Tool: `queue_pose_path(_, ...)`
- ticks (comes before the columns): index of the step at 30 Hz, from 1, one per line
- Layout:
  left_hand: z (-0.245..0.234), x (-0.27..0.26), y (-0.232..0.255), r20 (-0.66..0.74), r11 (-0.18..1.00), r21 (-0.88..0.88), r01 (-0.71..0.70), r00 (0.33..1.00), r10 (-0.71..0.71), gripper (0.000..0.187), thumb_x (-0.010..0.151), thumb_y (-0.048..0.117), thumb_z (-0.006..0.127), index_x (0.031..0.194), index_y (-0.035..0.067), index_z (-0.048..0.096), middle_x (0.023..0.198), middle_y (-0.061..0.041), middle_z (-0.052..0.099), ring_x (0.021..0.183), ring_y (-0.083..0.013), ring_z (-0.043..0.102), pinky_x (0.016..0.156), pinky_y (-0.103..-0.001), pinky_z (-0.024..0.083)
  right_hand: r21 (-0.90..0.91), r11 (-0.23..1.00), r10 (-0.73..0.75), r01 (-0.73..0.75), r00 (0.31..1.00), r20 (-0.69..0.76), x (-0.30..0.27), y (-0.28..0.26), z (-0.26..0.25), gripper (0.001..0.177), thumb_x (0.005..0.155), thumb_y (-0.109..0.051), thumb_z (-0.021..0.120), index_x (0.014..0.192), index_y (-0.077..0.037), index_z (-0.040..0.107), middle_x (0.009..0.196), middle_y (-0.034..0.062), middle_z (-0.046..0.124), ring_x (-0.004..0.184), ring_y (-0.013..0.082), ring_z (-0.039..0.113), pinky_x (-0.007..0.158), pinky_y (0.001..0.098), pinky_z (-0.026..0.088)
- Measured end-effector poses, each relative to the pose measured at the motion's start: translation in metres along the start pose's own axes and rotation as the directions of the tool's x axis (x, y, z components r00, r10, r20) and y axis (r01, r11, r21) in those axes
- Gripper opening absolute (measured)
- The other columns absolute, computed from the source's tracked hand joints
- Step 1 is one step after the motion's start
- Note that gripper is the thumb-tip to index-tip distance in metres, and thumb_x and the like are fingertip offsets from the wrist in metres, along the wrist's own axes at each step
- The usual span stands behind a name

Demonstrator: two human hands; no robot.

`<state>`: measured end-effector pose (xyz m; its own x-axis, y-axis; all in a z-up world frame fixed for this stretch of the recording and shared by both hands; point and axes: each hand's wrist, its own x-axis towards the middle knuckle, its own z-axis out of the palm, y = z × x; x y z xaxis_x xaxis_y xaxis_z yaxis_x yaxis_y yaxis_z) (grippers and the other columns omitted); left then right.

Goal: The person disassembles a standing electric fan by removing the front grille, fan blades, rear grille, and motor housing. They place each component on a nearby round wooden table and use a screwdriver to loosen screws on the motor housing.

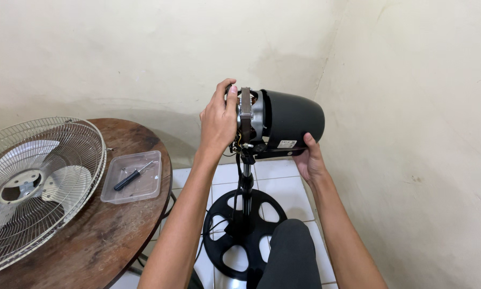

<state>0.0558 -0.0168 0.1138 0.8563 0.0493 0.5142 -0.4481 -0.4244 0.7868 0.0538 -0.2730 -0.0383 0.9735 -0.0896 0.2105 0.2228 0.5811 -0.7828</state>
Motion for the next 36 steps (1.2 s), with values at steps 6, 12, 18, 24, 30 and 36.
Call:
queue_pose_path(6,-0.002,-0.002,0.001,0.012,0.999,0.011,0.030,0.999,-0.030,0.047,0.105,0.045,0.037,0.135,0.017,0.058,0.111,-0.014,0.076,0.097,-0.0309,0.073,0.098,-0.045,0.048,0.087,0.996,-0.018,0.018,1.000,-0.002,-0.018,0.015,-0.024,0.093,0.077,-0.054,0.084,0.145,-0.001,0.048,0.143,0.0118,0.058,0.135,0.0271,0.051,0.120,0.0468,0.035)
queue_pose_path(12,0.000,-0.002,0.002,0.013,0.998,-0.014,0.058,0.998,-0.058,0.048,0.103,0.047,0.037,0.136,0.019,0.058,0.116,-0.013,0.075,0.104,-0.0317,0.073,0.097,-0.045,0.050,0.074,0.996,-0.044,0.047,0.998,-0.049,-0.031,0.017,-0.036,0.092,0.076,-0.053,0.085,0.144,-0.002,0.048,0.142,0.0111,0.059,0.134,0.0268,0.052,0.119,0.0461,0.037)
queue_pose_path(18,0.001,-0.003,0.001,-0.001,0.999,-0.022,0.047,0.999,-0.047,0.049,0.104,0.047,0.038,0.138,0.019,0.058,0.124,-0.015,0.072,0.113,-0.0351,0.070,0.099,-0.045,0.050,-0.016,0.996,-0.086,0.085,0.994,-0.066,-0.039,0.014,-0.026,0.099,0.074,-0.049,0.086,0.151,-0.009,0.038,0.144,0.0108,0.054,0.134,0.0274,0.051,0.115,0.0495,0.040)
queue_pose_path(24,0.003,-0.002,-0.005,0.003,0.999,-0.012,0.043,0.999,-0.043,0.050,0.104,0.047,0.037,0.139,0.018,0.057,0.129,-0.014,0.069,0.118,-0.0354,0.067,0.102,-0.048,0.047,0.009,0.995,-0.101,0.102,0.993,-0.056,-0.040,0.013,-0.020,0.098,0.075,-0.049,0.085,0.151,-0.009,0.039,0.146,0.0099,0.053,0.135,0.0264,0.051,0.116,0.0483,0.039)
queue_pose_path(30,0.009,-0.003,-0.010,-0.086,0.993,0.089,-0.077,0.993,0.084,0.048,0.107,0.043,0.038,0.139,0.012,0.056,0.133,-0.012,0.067,0.126,-0.0298,0.061,0.111,-0.051,0.033,0.052,0.986,-0.157,0.157,0.987,-0.020,-0.031,-0.004,-0.013,0.096,0.079,-0.056,0.083,0.149,-0.003,0.045,0.149,0.0118,0.053,0.139,0.0274,0.049,0.122,0.0462,0.035)
queue_pose_path(36,0.003,-0.005,-0.001,-0.088,0.986,0.087,-0.143,0.985,0.151,0.047,0.108,0.040,0.038,0.139,0.009,0.056,0.136,-0.012,0.063,0.131,-0.0279,0.056,0.114,-0.056,0.024,0.068,0.924,-0.378,0.377,0.926,0.008,-0.027,-0.040,0.036,0.108,0.076,-0.069,0.080,0.153,-0.006,0.040,0.153,0.0081,0.050,0.144,0.0258,0.044,0.124,0.0467,0.034)
